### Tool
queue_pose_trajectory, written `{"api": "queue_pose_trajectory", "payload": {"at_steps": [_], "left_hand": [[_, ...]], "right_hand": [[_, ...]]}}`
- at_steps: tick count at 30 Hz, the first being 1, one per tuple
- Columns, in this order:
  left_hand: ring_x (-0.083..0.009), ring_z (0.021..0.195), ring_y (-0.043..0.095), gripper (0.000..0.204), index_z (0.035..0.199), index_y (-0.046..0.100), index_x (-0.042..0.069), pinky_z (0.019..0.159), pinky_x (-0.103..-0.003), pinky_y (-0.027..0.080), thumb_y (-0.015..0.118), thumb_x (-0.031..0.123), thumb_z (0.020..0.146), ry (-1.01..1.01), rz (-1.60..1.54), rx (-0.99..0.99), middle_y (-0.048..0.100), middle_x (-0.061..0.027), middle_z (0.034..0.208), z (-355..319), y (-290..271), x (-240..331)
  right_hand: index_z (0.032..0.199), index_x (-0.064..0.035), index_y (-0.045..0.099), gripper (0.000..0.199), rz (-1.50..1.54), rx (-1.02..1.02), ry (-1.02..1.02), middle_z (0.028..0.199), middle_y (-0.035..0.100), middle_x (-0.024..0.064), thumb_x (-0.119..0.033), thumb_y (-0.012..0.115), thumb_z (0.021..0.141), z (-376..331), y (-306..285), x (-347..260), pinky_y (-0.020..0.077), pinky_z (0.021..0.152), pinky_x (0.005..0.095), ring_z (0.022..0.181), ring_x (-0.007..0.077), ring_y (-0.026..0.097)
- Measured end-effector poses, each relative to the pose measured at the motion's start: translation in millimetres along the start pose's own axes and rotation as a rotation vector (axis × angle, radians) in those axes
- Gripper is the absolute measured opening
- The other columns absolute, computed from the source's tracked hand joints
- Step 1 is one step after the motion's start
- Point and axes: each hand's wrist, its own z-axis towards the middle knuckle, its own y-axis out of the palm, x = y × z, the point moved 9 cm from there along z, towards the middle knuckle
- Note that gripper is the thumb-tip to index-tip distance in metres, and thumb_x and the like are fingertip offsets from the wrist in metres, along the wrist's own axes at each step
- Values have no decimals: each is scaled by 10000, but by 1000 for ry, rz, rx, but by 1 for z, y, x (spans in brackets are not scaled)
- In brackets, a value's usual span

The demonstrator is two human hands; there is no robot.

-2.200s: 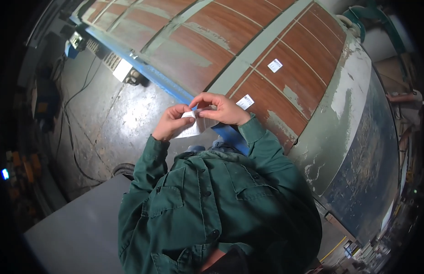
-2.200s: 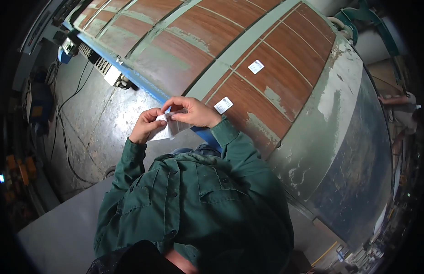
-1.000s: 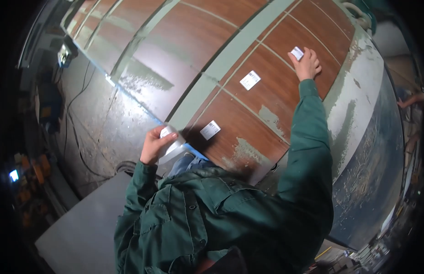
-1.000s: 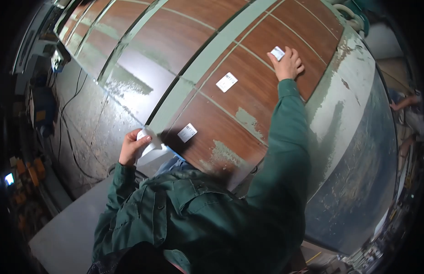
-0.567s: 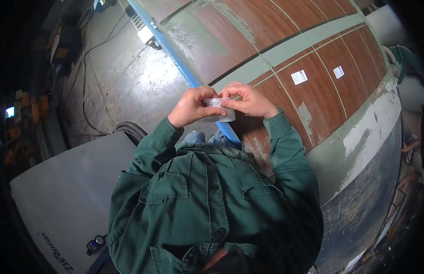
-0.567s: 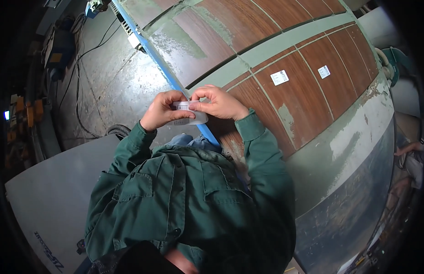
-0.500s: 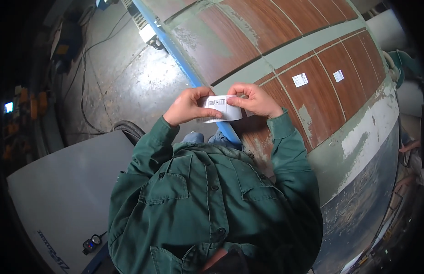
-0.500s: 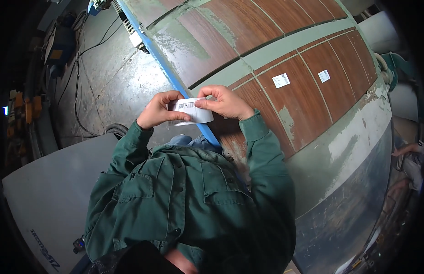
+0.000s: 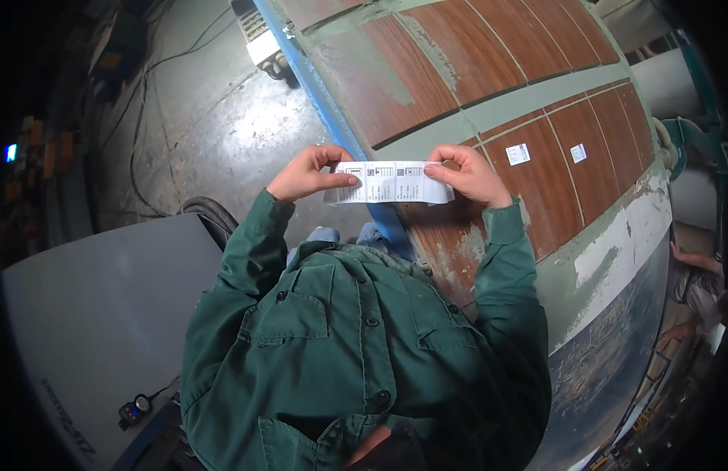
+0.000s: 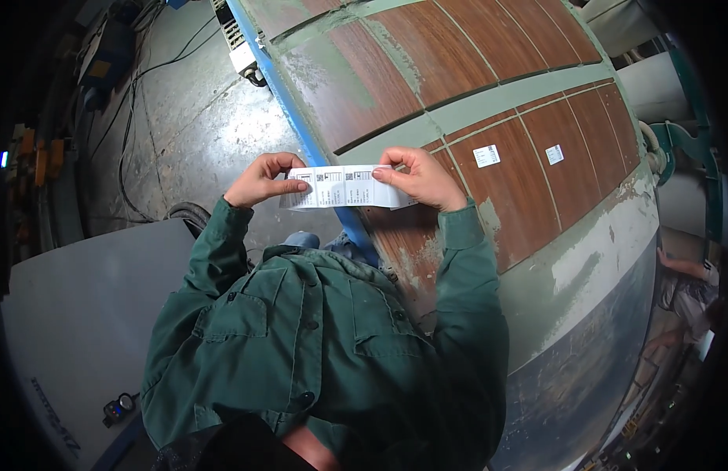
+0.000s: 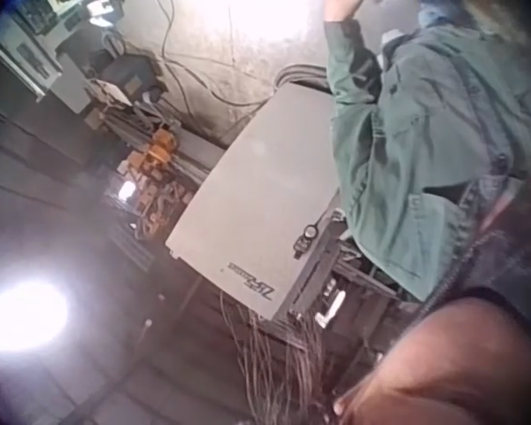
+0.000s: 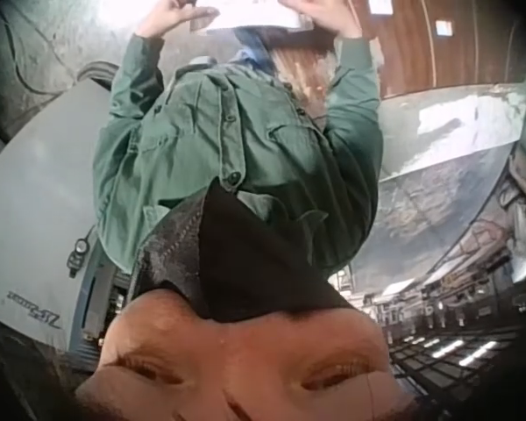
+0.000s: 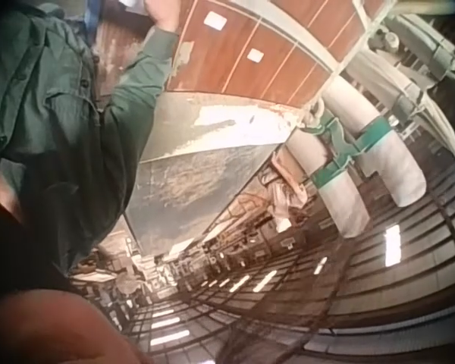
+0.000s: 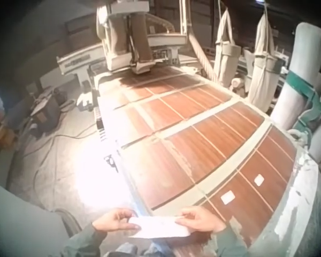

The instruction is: Applying identification labels to wood panels and operating the control interface of a manufacturing machine.

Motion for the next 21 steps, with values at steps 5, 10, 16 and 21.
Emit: {"api": "queue_pose_trajectory", "payload": {"at_steps": [5, 10, 16, 21], "left_hand": [[-69, 792, 574, 194, 929, 612, 8, 727, -219, 447, 699, 100, 781, -17, 58, -5, 646, -17, 855, 1, -4, -1], [-70, 786, 572, 194, 924, 612, 10, 725, -221, 445, 701, 99, 777, -5, 70, -1, 645, -17, 847, 0, -9, -1], [-66, 775, 567, 183, 907, 615, 7, 715, -220, 440, 702, 101, 776, -14, 92, 3, 643, -14, 833, -3, -18, -4], [-63, 763, 564, 165, 881, 624, 12, 704, -218, 437, 705, 110, 777, -12, 47, -1, 640, -5, 813, -3, -17, 0]], "right_hand": [[837, -30, 564, 136, -15, 61, 17, 787, 562, -39, -158, 584, 879, -5, -16, 9, 412, 675, 201, 753, 28, 500], [834, -33, 566, 132, -10, 63, 5, 787, 568, -38, -156, 586, 878, -7, -20, 10, 413, 676, 201, 755, 29, 508], [814, -32, 564, 140, -17, 102, 4, 771, 563, -41, -155, 587, 878, -10, -30, 16, 410, 631, 196, 729, 22, 503], [857, -44, 567, 145, -163, 142, 34, 817, 584, -20, -185, 601, 863, -9, -33, 12, 425, 727, 275, 774, 71, 544]]}}
